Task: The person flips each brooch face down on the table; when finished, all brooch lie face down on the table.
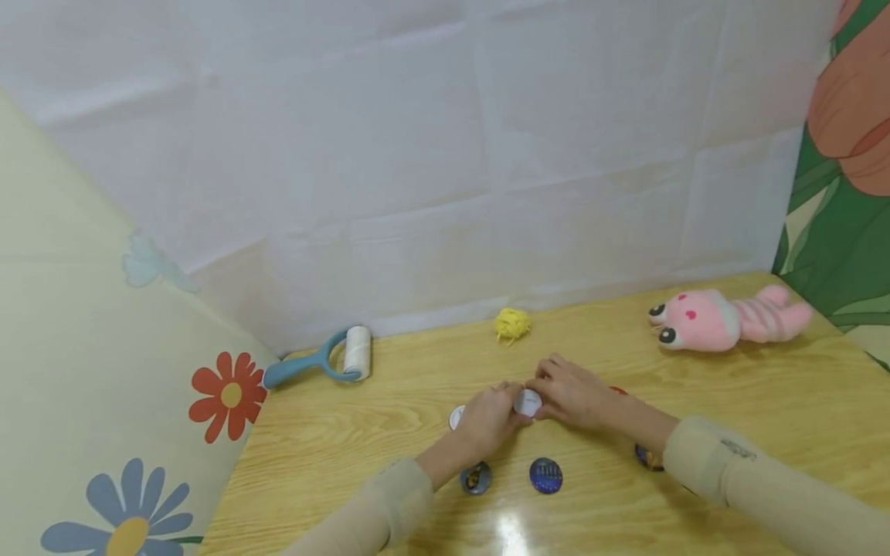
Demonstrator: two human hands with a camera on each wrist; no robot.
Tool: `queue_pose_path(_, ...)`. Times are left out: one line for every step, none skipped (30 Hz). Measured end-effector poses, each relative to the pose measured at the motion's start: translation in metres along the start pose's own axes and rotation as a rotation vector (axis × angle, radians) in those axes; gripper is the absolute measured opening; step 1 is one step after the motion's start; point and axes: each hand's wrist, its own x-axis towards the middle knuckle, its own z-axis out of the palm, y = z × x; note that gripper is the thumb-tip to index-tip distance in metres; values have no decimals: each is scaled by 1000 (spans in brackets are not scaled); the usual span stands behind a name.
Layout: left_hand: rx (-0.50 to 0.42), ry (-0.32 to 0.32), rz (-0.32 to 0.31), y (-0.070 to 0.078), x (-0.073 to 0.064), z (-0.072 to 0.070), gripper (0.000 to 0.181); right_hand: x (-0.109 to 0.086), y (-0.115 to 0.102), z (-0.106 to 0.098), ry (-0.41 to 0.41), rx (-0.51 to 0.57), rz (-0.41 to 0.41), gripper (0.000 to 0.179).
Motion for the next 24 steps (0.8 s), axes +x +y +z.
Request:
queue_pose_path(-8, -1, -4, 0, 1, -1, 37, -1, 1, -1, 16, 4, 4, 41)
queue_pose_path(-13, -3, -9, 1, 2, -1, 38, -3, 2, -2, 23, 4, 13, 39)
queue_pose_path(-13, -2, -11, 2, 3, -2, 39, -4, 4, -5, 35, 9, 18, 37)
queue_pose_path(-6, -3, -12, 3, 5, -3, 40, -7, 5, -8, 45, 10, 21, 35)
queue_pose_path(7, -6, -11, 5, 7, -3, 42, -9, 7, -12, 47, 7, 29, 33)
queue_pose_path(22, -9, -7, 7, 8, -4, 44, -13, 9, -16, 52, -2, 33, 32)
queue_pose_path(38, -14, 0, 9, 10, -5, 46, -16, 11, -21, 55, -8, 39, 30)
queue_pose_path(60, -21, 12, 12, 12, -6, 46, -20, 13, -26, 50, -13, 51, 30)
queue_pose_path(81, -27, 22, 15, 15, -8, 48, -24, 16, -31, 46, -14, 60, 29)
queue_pose_path(97, -36, 33, 17, 18, -9, 50, -28, 19, -36, 36, -17, 72, 30)
queue_pose_path(112, -46, 43, 21, 21, -10, 53, -32, 22, -41, 23, -17, 90, 30)
queue_pose_path(125, -57, 48, 24, 25, -11, 55, -36, 25, -46, 11, -23, 99, 32)
queue_pose_path(136, -70, 56, 28, 28, -12, 57, -41, 28, -50, -9, -28, 109, 33)
queue_pose_path(147, -80, 61, 31, 32, -12, 59, -45, 31, -54, -30, -34, 115, 36)
queue_pose_path(150, -91, 61, 35, 35, -11, 63, -50, 34, -57, -49, -38, 118, 38)
queue_pose_path(145, -100, 61, 38, 38, -10, 65, -54, 37, -60, -71, -40, 125, 42)
queue_pose_path(141, -107, 60, 41, 41, -9, 66, -58, 39, -63, -91, -38, 133, 46)
queue_pose_path(137, -111, 57, 44, 43, -6, 66, -62, 42, -65, -114, -30, 139, 51)
queue_pose_path(133, -108, 63, 46, 45, -3, 65, -65, 44, -66, -136, -18, 150, 55)
queue_pose_path(125, -105, 65, 48, 47, -1, 64, -69, 46, -68, -155, -2, 161, 59)
queue_pose_path(115, -106, 63, 50, 49, 2, 63, -72, 47, -68, -172, 12, 173, 62)
queue_pose_path(106, -104, 67, 52, 50, 5, 63, -76, 48, -69, -185, 25, 182, 63)
queue_pose_path(100, -106, 72, 54, 51, 8, 61, -80, 49, -69, -194, 37, 187, 64)
queue_pose_path(93, -107, 76, 55, 52, 11, 61, -83, 49, -69, -197, 42, 186, 63)
